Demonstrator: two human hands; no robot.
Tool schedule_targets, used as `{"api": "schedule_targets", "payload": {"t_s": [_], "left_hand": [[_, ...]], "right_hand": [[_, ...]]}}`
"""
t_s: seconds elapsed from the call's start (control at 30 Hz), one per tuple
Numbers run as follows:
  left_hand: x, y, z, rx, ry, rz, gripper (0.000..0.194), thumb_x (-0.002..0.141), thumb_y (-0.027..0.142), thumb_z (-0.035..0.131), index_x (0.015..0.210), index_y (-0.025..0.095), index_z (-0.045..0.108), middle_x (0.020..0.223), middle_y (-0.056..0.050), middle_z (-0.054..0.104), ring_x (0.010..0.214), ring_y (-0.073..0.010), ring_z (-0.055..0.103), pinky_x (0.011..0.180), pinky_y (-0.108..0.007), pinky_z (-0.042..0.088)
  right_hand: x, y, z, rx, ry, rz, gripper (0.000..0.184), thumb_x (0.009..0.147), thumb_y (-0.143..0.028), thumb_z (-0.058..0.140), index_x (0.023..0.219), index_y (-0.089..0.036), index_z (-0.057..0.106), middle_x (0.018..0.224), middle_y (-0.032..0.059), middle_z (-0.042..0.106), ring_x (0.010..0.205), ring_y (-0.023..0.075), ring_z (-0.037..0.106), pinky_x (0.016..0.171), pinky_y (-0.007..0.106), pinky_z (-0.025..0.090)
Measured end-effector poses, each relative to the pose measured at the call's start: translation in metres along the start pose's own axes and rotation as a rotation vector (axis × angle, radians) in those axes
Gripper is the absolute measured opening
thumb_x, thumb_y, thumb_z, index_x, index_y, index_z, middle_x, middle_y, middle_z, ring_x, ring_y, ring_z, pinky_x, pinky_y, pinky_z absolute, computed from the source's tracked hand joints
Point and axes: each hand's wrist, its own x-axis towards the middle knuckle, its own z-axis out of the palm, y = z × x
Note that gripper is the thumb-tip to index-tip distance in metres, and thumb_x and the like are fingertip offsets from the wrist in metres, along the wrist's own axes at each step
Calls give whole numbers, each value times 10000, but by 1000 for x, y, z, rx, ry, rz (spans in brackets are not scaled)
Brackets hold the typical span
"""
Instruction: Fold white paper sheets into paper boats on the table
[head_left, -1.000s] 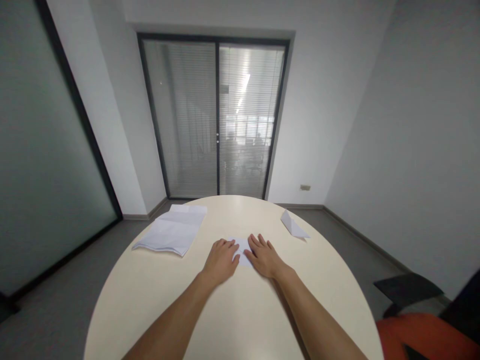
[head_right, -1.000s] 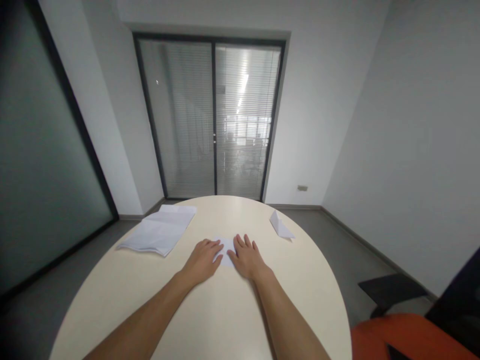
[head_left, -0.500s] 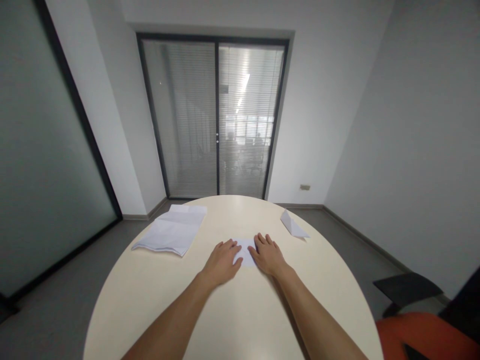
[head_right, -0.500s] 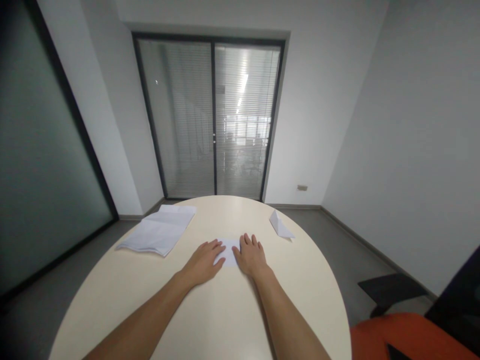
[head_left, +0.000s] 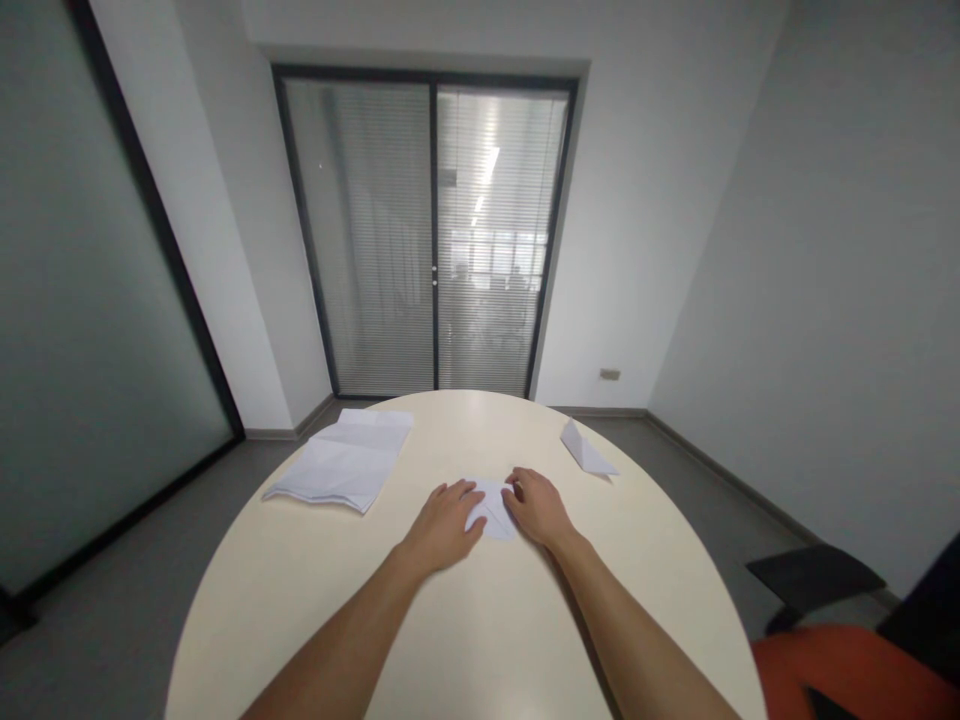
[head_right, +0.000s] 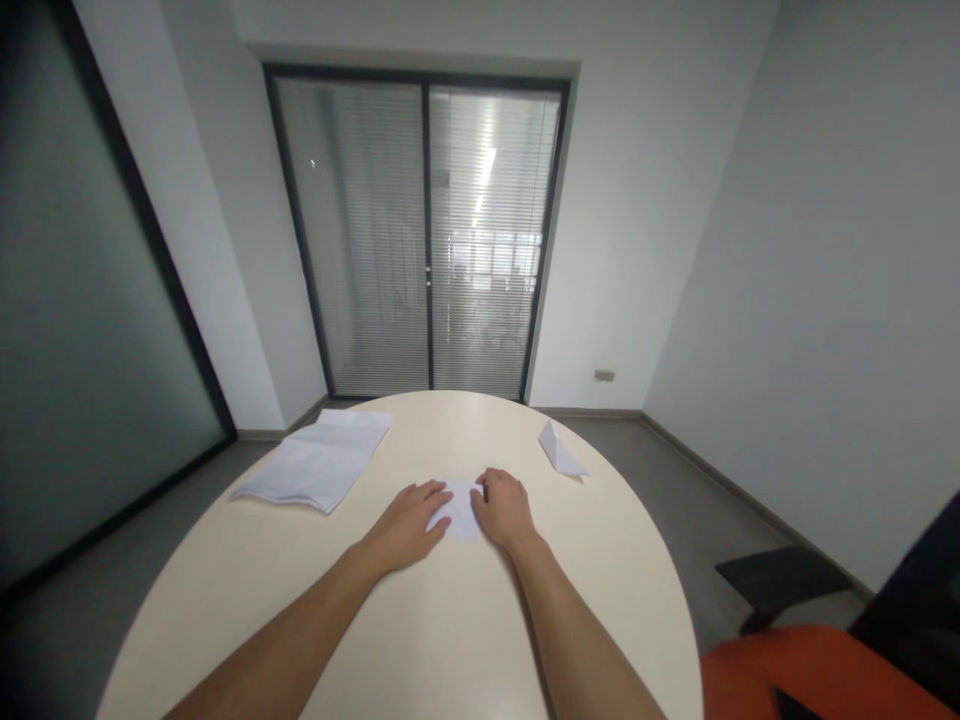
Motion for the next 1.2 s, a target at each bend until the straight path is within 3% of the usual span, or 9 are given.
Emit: {"api": "schedule_targets", "payload": {"t_s": [0.23,0.43,0.7,1.03,1.2], "left_hand": [[1,1,-2,5,-9,9,414,963,352,481,1330,192,586,1421,-111,561,1331,-263,481,1133,-459,342],[1,0,-2,15,-8,33,429,961,352,487,1351,200,582,1441,-105,544,1311,-257,495,1138,-434,338],[2,0,-3,11,-6,19,401,983,328,428,1331,238,605,1442,-95,543,1256,-270,513,1077,-456,379],[2,8,-12,-21,-10,-22,383,905,337,543,1273,303,642,1256,-75,622,1139,-273,532,1004,-435,421],[2,9,-11,-37,19,-58,439,869,342,583,1300,264,604,1185,-83,615,1104,-267,533,988,-410,429]], "right_hand": [[1,1,2,-5,40,19,165,898,-270,510,919,-180,647,960,81,696,943,206,609,844,285,406],[3,5,6,-52,82,110,205,890,-320,527,886,-175,673,969,118,700,991,243,608,898,322,411],[4,4,9,-39,17,167,314,869,-443,541,802,-201,730,1369,124,590,1298,335,473,1060,483,341],[-1,-2,4,-46,-20,176,451,846,-595,557,784,-187,740,1428,135,549,1400,392,351,1127,580,221],[2,-3,0,45,-33,93,450,862,-601,540,715,-202,683,1323,112,635,1299,345,482,1093,506,315]]}}
